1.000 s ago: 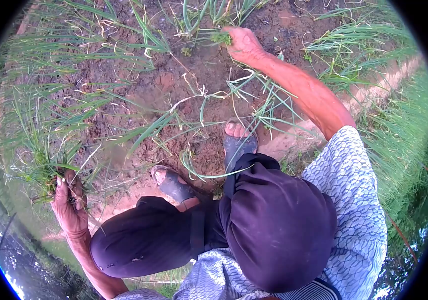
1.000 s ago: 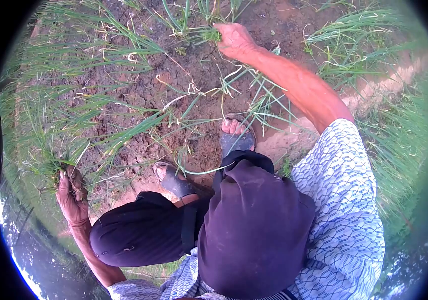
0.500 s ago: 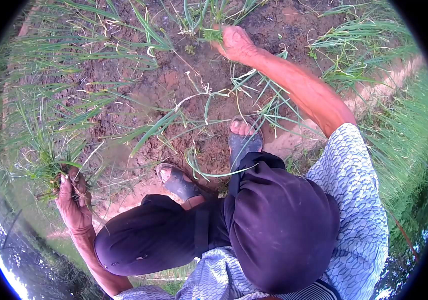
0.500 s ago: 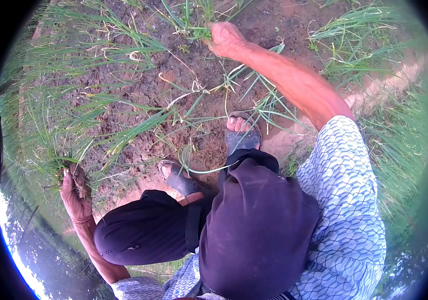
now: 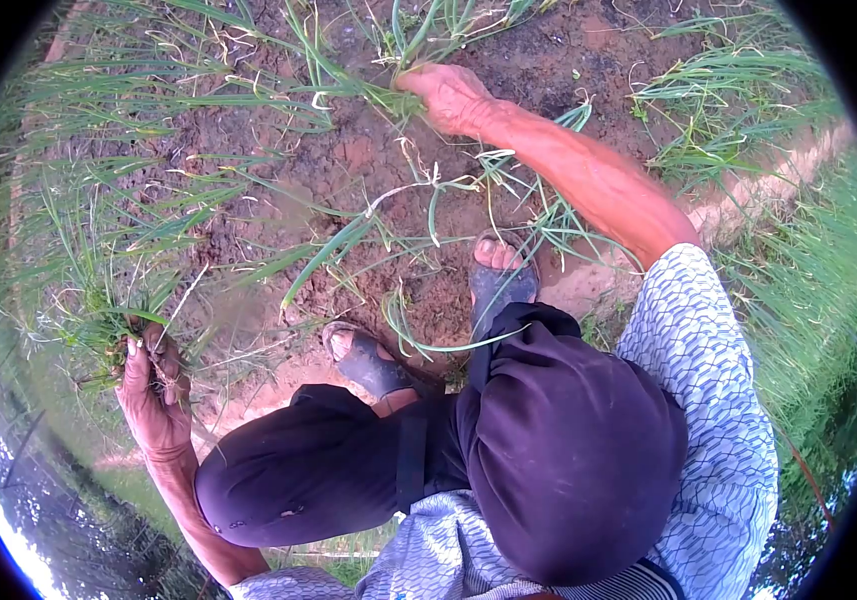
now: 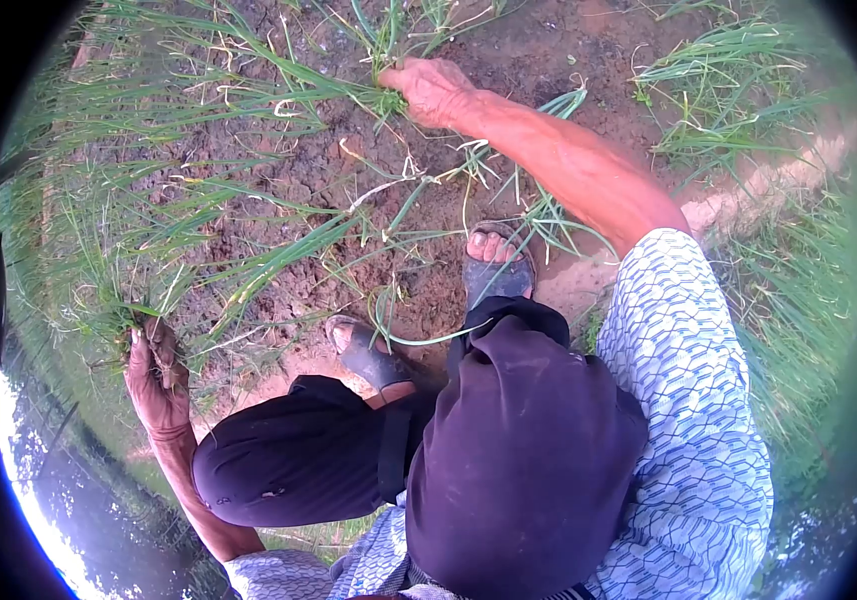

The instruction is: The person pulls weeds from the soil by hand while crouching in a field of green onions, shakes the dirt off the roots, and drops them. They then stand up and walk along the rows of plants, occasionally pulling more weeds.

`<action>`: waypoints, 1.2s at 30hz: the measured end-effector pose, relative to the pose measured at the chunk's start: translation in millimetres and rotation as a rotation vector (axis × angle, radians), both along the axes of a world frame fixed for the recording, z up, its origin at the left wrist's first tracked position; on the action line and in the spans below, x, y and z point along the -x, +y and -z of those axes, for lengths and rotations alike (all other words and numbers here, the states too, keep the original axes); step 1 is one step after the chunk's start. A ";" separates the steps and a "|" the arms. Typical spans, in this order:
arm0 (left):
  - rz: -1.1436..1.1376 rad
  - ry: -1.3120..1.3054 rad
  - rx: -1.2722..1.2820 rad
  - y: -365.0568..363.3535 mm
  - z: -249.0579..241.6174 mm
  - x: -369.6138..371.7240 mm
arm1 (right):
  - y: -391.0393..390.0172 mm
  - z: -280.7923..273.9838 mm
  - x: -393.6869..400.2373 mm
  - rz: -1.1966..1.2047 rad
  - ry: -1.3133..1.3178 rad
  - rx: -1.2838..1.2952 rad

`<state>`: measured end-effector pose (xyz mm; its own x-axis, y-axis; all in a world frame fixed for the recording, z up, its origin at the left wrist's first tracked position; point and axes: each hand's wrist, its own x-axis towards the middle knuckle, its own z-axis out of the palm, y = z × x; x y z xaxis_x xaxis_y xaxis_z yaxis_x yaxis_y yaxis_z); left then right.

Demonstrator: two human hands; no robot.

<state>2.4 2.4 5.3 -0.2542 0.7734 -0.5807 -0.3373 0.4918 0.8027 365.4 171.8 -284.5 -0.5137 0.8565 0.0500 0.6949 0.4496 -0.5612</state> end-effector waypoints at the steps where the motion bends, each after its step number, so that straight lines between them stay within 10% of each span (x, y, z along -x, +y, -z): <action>1: 0.001 0.006 0.002 1.1 -1.4 -3.8 | -0.8 1.6 5.5 -0.008 0.014 -0.014; 8: 0.020 0.035 0.029 -4.0 -1.5 1.8 | 22.3 29.9 -6.1 -0.091 0.130 -0.037; 10: -0.001 0.016 0.047 -9.8 -0.7 11.8 | 12.6 -29.6 -22.5 0.018 0.131 0.377; 21: 0.052 0.053 0.015 1.2 2.8 -2.6 | -12.7 0.8 -36.1 -0.258 -0.007 0.065; 25: 0.024 0.019 0.048 -4.9 7.4 14.8 | 3.1 -19.8 -31.5 0.413 0.281 0.704; 28: -0.058 0.029 0.020 -2.1 7.3 6.7 | 29.8 -15.0 -8.8 0.289 0.163 -0.015; 36: -0.043 0.082 0.065 -5.4 -1.4 6.2 | 71.0 -21.1 24.3 0.079 -0.385 0.004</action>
